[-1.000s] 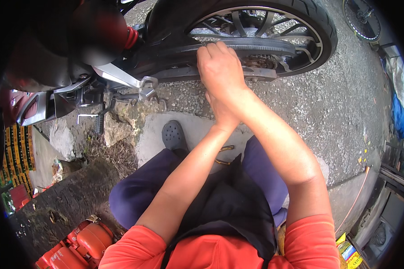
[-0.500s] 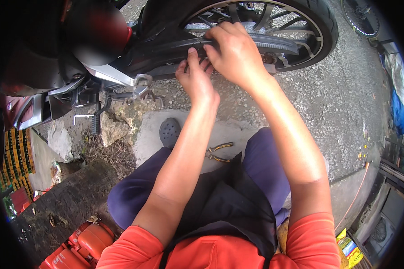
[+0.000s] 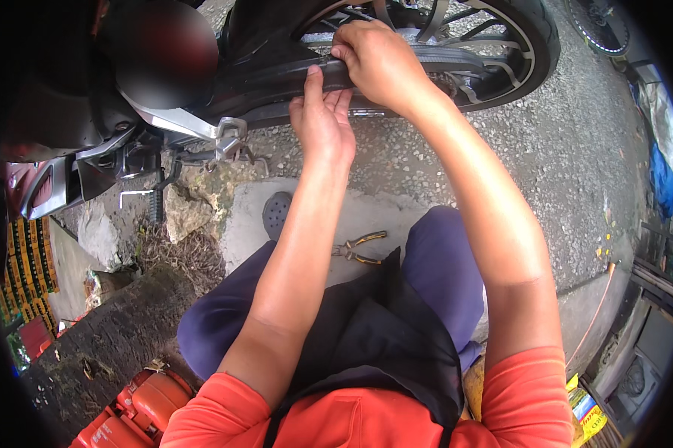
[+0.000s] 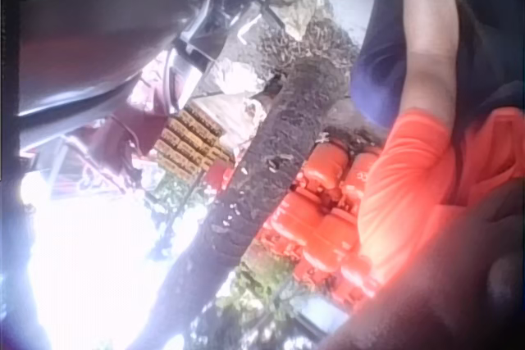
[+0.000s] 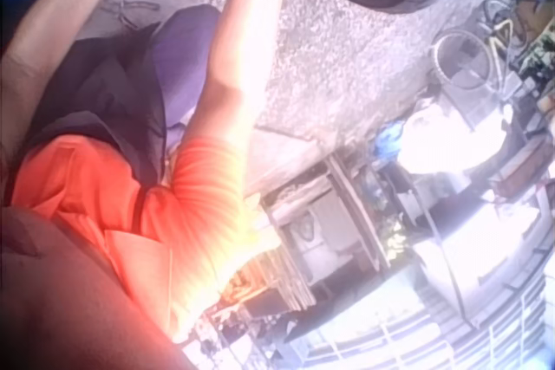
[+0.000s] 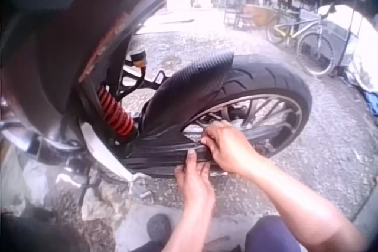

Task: The person kneels beside a motorcycle and uses pliers and a knife to pry and adjust the tire bead around the rim. They repeatedly work the tire edge with tools and hands, occasionally repositioning the tire and checking fitment.

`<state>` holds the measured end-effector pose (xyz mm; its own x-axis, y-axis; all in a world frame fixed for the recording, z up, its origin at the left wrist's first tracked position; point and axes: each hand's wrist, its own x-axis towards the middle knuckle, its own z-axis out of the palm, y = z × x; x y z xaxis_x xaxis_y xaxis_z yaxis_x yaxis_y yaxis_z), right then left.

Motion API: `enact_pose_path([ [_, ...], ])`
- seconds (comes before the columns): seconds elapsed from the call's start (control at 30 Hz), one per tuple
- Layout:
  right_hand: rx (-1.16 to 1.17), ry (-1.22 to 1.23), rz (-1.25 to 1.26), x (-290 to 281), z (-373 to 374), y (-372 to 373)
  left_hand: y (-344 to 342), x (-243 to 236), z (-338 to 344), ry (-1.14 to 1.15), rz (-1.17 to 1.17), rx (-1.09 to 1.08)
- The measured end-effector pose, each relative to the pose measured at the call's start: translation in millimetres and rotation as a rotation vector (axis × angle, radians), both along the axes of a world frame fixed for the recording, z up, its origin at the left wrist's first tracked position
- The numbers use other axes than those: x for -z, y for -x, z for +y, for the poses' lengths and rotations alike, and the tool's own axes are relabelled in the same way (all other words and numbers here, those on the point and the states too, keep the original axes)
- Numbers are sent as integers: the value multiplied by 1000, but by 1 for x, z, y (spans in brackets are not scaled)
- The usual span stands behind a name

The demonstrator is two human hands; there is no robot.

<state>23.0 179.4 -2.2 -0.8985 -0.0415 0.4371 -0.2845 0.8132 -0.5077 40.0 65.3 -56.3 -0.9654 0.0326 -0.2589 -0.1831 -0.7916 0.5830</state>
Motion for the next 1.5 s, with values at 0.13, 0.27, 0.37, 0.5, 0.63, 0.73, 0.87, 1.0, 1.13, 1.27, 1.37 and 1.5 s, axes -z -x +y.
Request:
enact_pose_path([
  [0.13,-75,192,-137,6,3,4,0,1,-1,41,-30,2],
  [0.27,-288,-20,115,5,15,0,3,3,1,57,-29,-5],
  [0.37,-279,-147,122,3,14,0,2,-2,6,69,-71,-29],
  [0.5,-91,-21,360,1,18,-22,3,-2,4,77,-72,-18],
  [0.63,-118,13,119,54,57,-127,-28,-18,-10,625,-68,-162],
  [0.73,-243,-133,-358,177,67,-217,-51,-21,-22,1148,442,-181],
  [0.87,-526,-270,-142,261,4,-267,-31,-87,-24,1651,1131,-9],
  [1.0,-628,-291,-279,301,-12,-295,14,-144,-28,2149,1329,260],
  [1.13,-689,-188,-433,320,-9,-309,34,-142,-36,2390,1303,494],
  [1.27,-633,77,-665,326,14,-321,54,-128,-37,2377,1463,580],
  [1.37,-512,445,-842,326,42,-331,59,-126,-32,2287,1494,530],
  [1.5,-29,1052,-1087,285,62,-330,68,-122,-32,2349,1449,582],
])
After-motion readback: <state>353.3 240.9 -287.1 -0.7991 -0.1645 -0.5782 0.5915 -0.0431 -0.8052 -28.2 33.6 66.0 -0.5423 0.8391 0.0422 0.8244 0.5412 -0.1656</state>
